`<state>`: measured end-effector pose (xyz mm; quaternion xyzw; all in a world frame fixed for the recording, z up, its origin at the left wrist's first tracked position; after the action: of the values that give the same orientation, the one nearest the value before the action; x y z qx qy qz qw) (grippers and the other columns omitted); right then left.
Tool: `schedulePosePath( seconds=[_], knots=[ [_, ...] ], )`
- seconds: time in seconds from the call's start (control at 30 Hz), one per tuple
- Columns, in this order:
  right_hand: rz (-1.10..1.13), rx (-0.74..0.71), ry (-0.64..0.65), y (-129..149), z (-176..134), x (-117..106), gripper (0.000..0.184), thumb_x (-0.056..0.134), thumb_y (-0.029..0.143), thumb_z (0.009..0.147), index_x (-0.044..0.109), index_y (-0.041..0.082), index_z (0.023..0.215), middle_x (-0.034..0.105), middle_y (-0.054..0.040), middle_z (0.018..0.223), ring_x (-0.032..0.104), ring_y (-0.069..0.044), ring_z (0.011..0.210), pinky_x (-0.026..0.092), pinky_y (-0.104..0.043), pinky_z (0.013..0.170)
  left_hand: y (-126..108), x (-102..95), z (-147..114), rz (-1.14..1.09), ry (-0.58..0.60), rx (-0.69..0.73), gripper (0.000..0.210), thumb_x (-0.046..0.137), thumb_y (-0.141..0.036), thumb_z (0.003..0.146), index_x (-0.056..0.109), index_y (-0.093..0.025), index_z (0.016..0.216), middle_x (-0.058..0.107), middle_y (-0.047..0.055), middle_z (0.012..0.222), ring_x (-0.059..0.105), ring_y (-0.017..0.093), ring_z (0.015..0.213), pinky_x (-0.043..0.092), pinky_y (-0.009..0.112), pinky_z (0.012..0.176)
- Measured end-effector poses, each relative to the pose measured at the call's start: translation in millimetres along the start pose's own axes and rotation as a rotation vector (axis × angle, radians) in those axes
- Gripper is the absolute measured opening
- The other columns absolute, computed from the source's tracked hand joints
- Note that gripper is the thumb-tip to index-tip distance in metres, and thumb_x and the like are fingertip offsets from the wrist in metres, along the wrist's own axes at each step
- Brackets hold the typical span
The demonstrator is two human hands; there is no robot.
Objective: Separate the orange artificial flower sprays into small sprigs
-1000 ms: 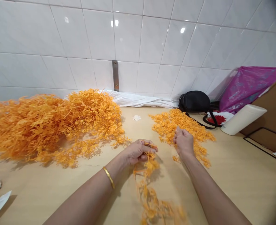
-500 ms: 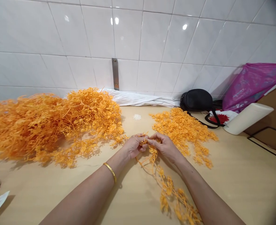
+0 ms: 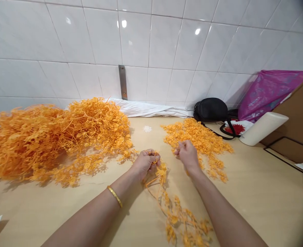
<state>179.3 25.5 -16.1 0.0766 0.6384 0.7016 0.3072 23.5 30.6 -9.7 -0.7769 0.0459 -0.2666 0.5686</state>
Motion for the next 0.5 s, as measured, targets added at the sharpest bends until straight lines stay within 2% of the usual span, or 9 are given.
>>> schedulePosePath(
  seconds=[0.03,0.1,0.2,0.27,0.33,0.4,0.5],
  knots=[
    [0.047,0.054,-0.048,-2,4,-4,0.015,0.043,0.034,0.074,0.039,0.02,0.069,0.052,0.0014,0.058,0.05,-0.012,0.048,0.036,-0.023,0.043,0,-1.5,0,-0.023,-0.005,-0.008,0.012,0.051,-0.009,0.064,0.042,-0.014,0.058,0.05,-0.001,0.045,0.026,0.001,0.028,0.014,0.015,0.031],
    [0.156,0.104,-0.027,-1,7,-9,0.012,0.045,0.031,0.073,0.04,0.021,0.077,0.054,0.001,0.064,0.05,-0.011,0.047,0.036,-0.022,0.043,0,-4.4,0,-0.099,-0.017,-0.016,0.01,0.05,-0.008,0.066,0.044,-0.013,0.06,0.052,0.0,0.048,0.033,0.002,0.031,0.021,0.014,0.032],
    [0.272,0.026,0.123,9,2,-7,0.016,0.048,0.03,0.072,0.044,0.02,0.084,0.05,0.0039,0.059,0.043,-0.007,0.043,0.033,-0.019,0.042,-1,-7.5,3,-0.219,-0.035,-0.053,0.007,0.047,-0.009,0.073,0.048,-0.011,0.066,0.056,0.004,0.056,0.052,0.007,0.045,0.037,0.015,0.041],
    [0.309,-0.048,0.201,17,-4,-4,0.017,0.047,0.034,0.073,0.048,0.018,0.079,0.043,0.0058,0.053,0.036,-0.006,0.041,0.028,-0.019,0.04,-1,-8.7,5,-0.282,-0.042,-0.088,0.009,0.044,-0.011,0.076,0.05,-0.01,0.07,0.057,0.007,0.062,0.06,0.012,0.059,0.045,0.018,0.051],
    [0.279,-0.132,0.246,24,-10,-4,0.023,0.047,0.039,0.075,0.05,0.017,0.071,0.037,0.0061,0.05,0.032,-0.006,0.041,0.025,-0.02,0.04,-1,-9.4,5,-0.324,-0.044,-0.107,0.011,0.042,-0.011,0.077,0.051,-0.01,0.071,0.058,0.009,0.066,0.062,0.016,0.069,0.048,0.023,0.06],
    [0.174,-0.216,0.279,30,-16,-4,0.025,0.05,0.042,0.073,0.052,0.017,0.071,0.037,0.0059,0.05,0.032,-0.006,0.043,0.025,-0.021,0.042,-1,-9.7,6,-0.346,-0.049,-0.099,0.012,0.043,-0.011,0.078,0.051,-0.01,0.069,0.058,0.008,0.066,0.062,0.018,0.07,0.049,0.027,0.064],
    [-0.036,-0.32,0.385,36,-26,1,0.031,0.062,0.039,0.065,0.055,0.019,0.087,0.044,0.0062,0.053,0.036,-0.008,0.045,0.029,-0.021,0.045,1,-9.7,7,-0.355,-0.045,-0.077,0.012,0.043,-0.012,0.077,0.051,-0.01,0.069,0.056,0.006,0.061,0.06,0.015,0.062,0.05,0.028,0.061]
  ],
)
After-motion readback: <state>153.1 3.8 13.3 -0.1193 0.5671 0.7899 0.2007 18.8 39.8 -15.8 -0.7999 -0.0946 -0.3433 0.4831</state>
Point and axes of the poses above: each hand's wrist, its own z-axis towards the middle knuckle, its own x-axis out of the palm, y = z × x, the point moved 2 cm from there along z, towards the middle knuckle
